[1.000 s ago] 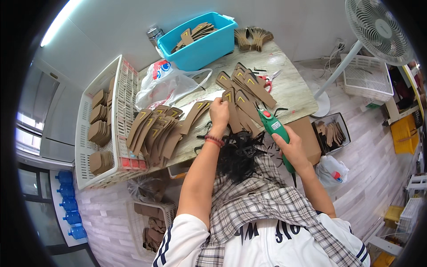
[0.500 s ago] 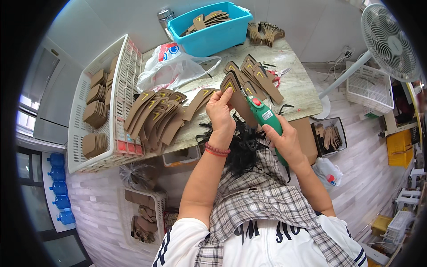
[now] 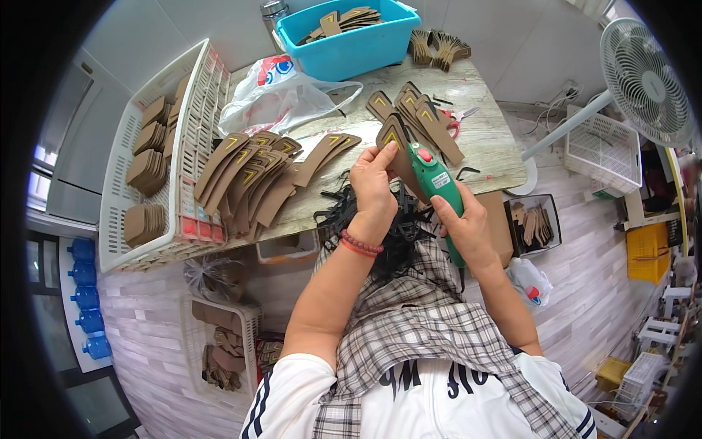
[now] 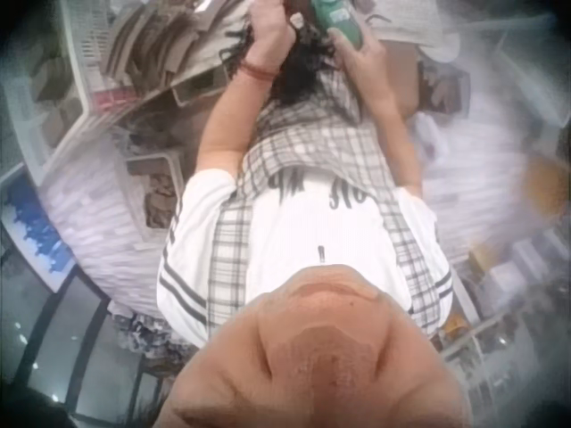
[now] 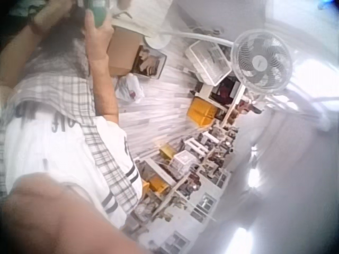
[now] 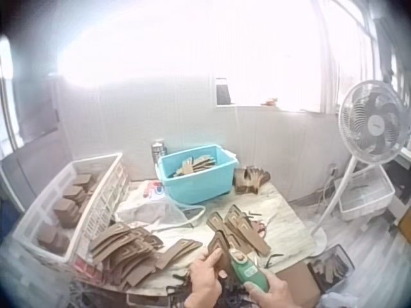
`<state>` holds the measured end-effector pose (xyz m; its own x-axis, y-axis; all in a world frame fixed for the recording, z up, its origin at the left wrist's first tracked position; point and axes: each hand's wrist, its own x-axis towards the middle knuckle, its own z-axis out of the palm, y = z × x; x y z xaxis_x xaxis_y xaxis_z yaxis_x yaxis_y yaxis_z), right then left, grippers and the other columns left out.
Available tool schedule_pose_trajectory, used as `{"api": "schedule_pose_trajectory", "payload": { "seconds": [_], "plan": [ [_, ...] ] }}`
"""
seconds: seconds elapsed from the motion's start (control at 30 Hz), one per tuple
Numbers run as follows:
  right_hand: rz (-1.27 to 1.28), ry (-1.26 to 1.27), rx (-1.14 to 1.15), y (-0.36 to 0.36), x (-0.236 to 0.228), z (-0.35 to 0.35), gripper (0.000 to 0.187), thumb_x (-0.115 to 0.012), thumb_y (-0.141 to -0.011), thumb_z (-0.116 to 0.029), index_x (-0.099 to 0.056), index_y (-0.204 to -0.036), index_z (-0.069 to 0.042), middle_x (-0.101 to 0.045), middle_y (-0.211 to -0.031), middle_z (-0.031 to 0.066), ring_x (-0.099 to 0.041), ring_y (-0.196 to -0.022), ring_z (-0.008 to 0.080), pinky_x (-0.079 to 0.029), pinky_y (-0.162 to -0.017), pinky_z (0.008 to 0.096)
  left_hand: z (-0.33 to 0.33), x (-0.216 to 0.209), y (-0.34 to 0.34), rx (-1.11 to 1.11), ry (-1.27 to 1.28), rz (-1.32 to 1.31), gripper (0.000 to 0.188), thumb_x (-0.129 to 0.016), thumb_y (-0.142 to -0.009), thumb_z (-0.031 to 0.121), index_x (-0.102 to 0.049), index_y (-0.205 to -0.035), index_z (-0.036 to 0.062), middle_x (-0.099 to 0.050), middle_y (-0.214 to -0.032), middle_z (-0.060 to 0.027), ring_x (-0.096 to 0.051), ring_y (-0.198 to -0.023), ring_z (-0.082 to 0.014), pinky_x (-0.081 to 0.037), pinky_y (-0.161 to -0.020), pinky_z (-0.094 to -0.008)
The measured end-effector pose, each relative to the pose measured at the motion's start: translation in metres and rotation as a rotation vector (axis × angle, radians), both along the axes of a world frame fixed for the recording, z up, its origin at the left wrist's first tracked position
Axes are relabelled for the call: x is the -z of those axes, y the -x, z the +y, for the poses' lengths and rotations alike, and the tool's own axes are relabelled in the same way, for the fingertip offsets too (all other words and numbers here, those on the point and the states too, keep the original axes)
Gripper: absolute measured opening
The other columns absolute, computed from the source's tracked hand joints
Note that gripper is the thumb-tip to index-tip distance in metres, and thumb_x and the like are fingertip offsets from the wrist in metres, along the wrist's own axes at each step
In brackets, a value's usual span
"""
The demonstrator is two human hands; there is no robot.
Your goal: The person uses a hot glue gun to apply adhesive to the edges of small brown cardboard pieces. They pick up each piece from a pile on the table, apply glue, and place it back down, repeating the process throughout the clip.
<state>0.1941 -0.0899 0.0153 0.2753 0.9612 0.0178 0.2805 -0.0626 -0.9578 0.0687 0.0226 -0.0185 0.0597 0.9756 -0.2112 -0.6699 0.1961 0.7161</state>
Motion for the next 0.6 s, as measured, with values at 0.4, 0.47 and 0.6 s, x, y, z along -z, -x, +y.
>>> {"api": "schedule_pose_trajectory", "payload": {
  "seconds": [0.4, 0.47, 0.6],
  "plan": [
    [0.061, -0.027, 0.011, -0.008, -0.007, 0.001, 0.041, -0.069, -0.087, -0.025, -0.057, -0.118, 0.0, -0.059, -0.069, 0.0015, -0.052, -0.053, 0.0066, -0.042, -0.047, 0.0241, -0.016, 0.01, 0.0, 0.08, -0.088, 0.129, 0.006, -0.066, -0.088, 0.01, -0.065, -0.087, 0.0045, -0.067, -0.08, 0.0007, -0.057, -0.066, -0.0048, -0.043, -0.061, -0.0191],
    [0.007, -0.053, 0.006, -0.014, -0.001, 0.0, 0.041, -0.069, -0.087, -0.025, -0.058, -0.118, 0.0, -0.059, -0.068, 0.0014, -0.053, -0.054, 0.0066, -0.043, -0.048, 0.0241, -0.016, 0.007, 0.005, 0.065, -0.116, 0.161, 0.006, -0.065, -0.088, 0.008, -0.066, -0.089, 0.0019, -0.067, -0.081, -0.0005, -0.057, -0.067, -0.0055, -0.045, -0.064, -0.0199],
    [0.042, 0.0, -0.025, -0.018, -0.005, -0.004, 0.041, -0.069, -0.087, -0.024, -0.058, -0.118, 0.0, -0.059, -0.067, 0.001, -0.053, -0.054, 0.0065, -0.043, -0.049, 0.0241, -0.009, 0.006, 0.015, 0.054, -0.183, 0.19, 0.008, -0.064, -0.088, 0.007, -0.067, -0.093, 0.0, -0.067, -0.084, -0.0014, -0.058, -0.07, -0.006, -0.046, -0.066, -0.0205]
  ]
}}
